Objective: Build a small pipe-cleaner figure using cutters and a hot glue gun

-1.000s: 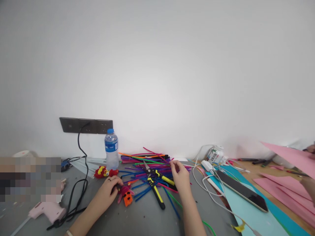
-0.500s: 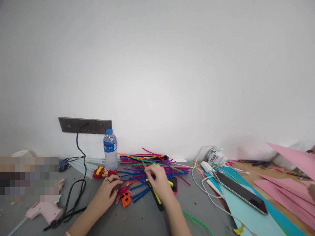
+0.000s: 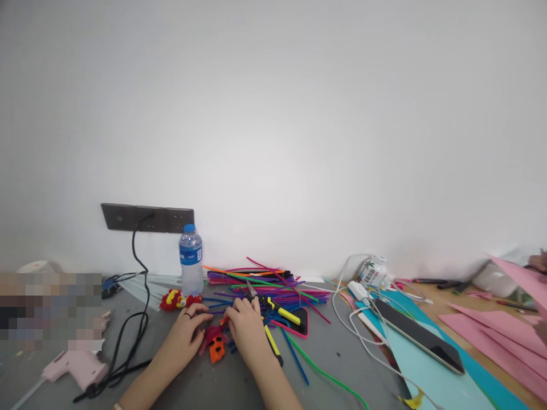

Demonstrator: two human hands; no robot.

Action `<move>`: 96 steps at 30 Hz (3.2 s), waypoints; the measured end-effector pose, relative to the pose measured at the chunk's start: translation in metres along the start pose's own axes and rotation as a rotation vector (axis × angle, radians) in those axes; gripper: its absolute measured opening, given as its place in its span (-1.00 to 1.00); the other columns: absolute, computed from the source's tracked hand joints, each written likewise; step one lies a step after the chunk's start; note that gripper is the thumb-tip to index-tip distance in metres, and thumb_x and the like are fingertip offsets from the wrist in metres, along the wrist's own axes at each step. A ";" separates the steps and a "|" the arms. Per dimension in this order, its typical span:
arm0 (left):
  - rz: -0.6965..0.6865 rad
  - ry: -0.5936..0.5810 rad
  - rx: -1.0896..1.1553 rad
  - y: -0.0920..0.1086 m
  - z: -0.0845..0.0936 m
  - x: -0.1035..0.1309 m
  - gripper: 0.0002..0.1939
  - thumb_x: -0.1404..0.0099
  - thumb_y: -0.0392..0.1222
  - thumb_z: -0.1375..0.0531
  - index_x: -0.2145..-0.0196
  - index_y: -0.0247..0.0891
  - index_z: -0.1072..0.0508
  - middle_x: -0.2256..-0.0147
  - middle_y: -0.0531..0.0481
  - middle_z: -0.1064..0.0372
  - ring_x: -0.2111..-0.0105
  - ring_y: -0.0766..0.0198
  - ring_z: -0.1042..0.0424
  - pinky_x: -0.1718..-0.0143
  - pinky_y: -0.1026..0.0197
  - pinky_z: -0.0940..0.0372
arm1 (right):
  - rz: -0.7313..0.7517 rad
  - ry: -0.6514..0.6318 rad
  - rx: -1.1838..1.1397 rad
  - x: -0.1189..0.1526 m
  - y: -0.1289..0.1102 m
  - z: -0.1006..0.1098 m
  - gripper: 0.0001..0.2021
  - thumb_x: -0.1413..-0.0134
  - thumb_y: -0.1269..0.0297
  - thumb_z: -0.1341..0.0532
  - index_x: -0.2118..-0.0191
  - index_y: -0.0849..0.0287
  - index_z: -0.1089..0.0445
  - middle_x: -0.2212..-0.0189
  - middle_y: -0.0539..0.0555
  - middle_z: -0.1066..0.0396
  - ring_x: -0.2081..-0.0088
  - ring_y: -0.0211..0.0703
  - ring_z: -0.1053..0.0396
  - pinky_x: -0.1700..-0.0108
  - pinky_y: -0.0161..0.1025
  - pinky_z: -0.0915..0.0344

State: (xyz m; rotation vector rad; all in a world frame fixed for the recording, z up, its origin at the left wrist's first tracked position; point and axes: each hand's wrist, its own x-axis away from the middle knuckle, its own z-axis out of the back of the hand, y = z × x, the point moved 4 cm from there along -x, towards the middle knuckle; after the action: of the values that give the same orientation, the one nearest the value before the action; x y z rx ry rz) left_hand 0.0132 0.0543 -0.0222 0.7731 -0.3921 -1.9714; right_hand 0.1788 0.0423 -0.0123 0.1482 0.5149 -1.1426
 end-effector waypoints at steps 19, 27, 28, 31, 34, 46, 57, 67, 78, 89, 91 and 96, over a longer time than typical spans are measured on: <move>-0.024 0.047 0.110 0.003 0.006 -0.001 -0.67 -0.16 -0.44 -0.03 0.22 -0.22 -0.51 0.18 -0.14 -0.46 0.14 0.05 -0.42 0.07 -0.01 -0.34 | -0.070 0.166 -0.340 -0.001 0.008 0.018 -0.81 -0.11 0.58 -0.10 0.33 0.11 -0.30 0.38 -0.02 -0.40 0.29 -0.13 -0.35 0.19 -0.19 -0.11; 0.023 0.070 0.226 0.010 0.008 0.000 -0.66 -0.29 -0.23 -0.08 -0.02 -0.21 -0.37 0.29 -0.09 -0.50 0.20 0.08 -0.46 0.11 0.04 -0.35 | -0.036 0.133 -0.392 0.001 0.004 0.017 -0.79 -0.11 0.58 -0.05 0.32 0.09 -0.29 0.38 0.01 -0.40 0.32 -0.10 -0.34 0.18 -0.17 -0.21; 0.026 0.075 0.236 0.011 0.009 0.001 -0.65 -0.30 -0.22 -0.08 -0.04 -0.21 -0.35 0.29 -0.09 -0.50 0.21 0.08 -0.46 0.10 0.04 -0.35 | -0.031 0.121 -0.399 0.001 0.001 0.018 -0.79 -0.12 0.57 -0.05 0.31 0.09 -0.29 0.38 0.01 -0.40 0.31 -0.10 -0.34 0.18 -0.18 -0.22; 0.026 0.093 0.253 0.012 0.011 0.001 -0.62 -0.31 -0.20 -0.06 -0.08 -0.20 -0.31 0.25 -0.10 -0.50 0.19 0.09 -0.47 0.08 0.02 -0.35 | -0.032 0.097 -0.401 0.003 -0.005 0.020 -0.78 -0.14 0.57 -0.05 0.29 0.08 -0.29 0.38 0.01 -0.41 0.30 -0.09 -0.34 0.23 -0.22 -0.24; 0.007 0.105 0.251 0.013 0.012 0.001 -0.64 -0.31 -0.21 -0.05 -0.06 -0.18 -0.33 0.15 -0.16 -0.48 0.10 0.07 -0.46 0.03 -0.01 -0.34 | -0.032 0.100 -0.435 0.003 -0.009 0.023 -0.78 -0.14 0.58 -0.06 0.26 0.07 -0.28 0.34 0.02 -0.41 0.28 -0.09 -0.35 0.23 -0.24 -0.27; -0.021 0.154 0.247 0.007 0.006 0.003 -0.59 -0.28 -0.25 -0.06 -0.09 -0.21 -0.31 0.01 -0.22 -0.43 -0.02 0.04 -0.40 -0.07 -0.08 -0.29 | 0.027 0.099 -0.662 0.000 -0.012 0.025 -0.70 -0.09 0.60 -0.01 0.14 0.08 -0.26 0.16 0.11 -0.36 0.07 -0.10 -0.36 0.03 -0.20 -0.31; 0.075 0.123 0.247 -0.003 0.000 0.003 -0.58 -0.32 -0.22 -0.02 -0.13 -0.20 -0.22 0.19 -0.13 -0.44 0.13 0.10 -0.45 0.05 -0.01 -0.34 | 0.044 0.175 -0.614 0.000 0.001 0.029 -0.75 -0.19 0.55 0.02 0.16 0.10 -0.29 0.20 0.11 -0.36 0.12 -0.13 -0.37 0.04 -0.23 -0.33; 0.052 0.182 0.249 -0.007 0.004 0.002 -0.61 -0.30 -0.24 -0.04 -0.09 -0.21 -0.29 0.14 -0.15 -0.46 0.11 0.10 -0.46 0.03 0.00 -0.33 | -0.257 0.441 -0.340 0.010 0.083 0.043 -0.77 -0.16 0.37 -0.01 0.14 0.13 -0.36 0.17 0.18 -0.47 0.08 0.02 -0.41 0.01 -0.01 -0.31; 0.066 0.093 0.225 -0.004 0.001 0.003 -0.63 -0.27 -0.25 -0.06 -0.03 -0.21 -0.35 0.06 -0.20 -0.45 0.03 0.05 -0.43 -0.02 -0.05 -0.32 | -0.469 0.392 -0.283 0.028 0.134 0.027 -0.68 -0.11 0.20 0.00 0.16 0.12 -0.44 0.17 0.17 -0.54 0.11 0.09 -0.47 -0.03 0.11 -0.27; 0.069 0.123 0.241 -0.005 -0.001 0.004 -0.64 -0.27 -0.20 -0.06 -0.02 -0.22 -0.39 0.07 -0.22 -0.47 0.05 0.03 -0.45 0.00 -0.04 -0.35 | -0.197 0.048 -0.271 0.008 0.074 0.007 -0.58 -0.21 0.38 0.05 -0.13 0.06 -0.29 -0.08 0.15 -0.40 -0.15 0.01 -0.30 -0.17 0.11 -0.15; 0.075 0.133 0.251 -0.006 -0.001 0.004 -0.64 -0.27 -0.19 -0.07 -0.01 -0.21 -0.40 0.07 -0.22 -0.47 0.06 0.03 -0.46 0.01 -0.04 -0.35 | -0.230 0.063 -0.269 0.009 0.074 0.009 -0.58 -0.19 0.38 0.03 -0.13 0.13 -0.29 -0.06 0.19 -0.41 -0.09 0.00 -0.36 -0.11 0.00 -0.26; 0.088 0.135 0.261 -0.007 0.000 0.004 -0.64 -0.25 -0.18 -0.09 0.00 -0.20 -0.41 0.09 -0.21 -0.49 0.07 0.01 -0.46 0.02 -0.05 -0.35 | -0.291 0.022 -0.179 0.002 0.075 0.015 -0.61 -0.16 0.50 0.07 0.04 0.17 -0.40 0.13 0.15 -0.52 0.08 -0.10 -0.45 0.04 -0.22 -0.34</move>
State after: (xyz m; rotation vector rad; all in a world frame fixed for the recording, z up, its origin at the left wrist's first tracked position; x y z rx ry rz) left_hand 0.0073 0.0547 -0.0278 1.0298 -0.5996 -1.7951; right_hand 0.2518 0.0667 -0.0106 -0.0726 0.6705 -1.3714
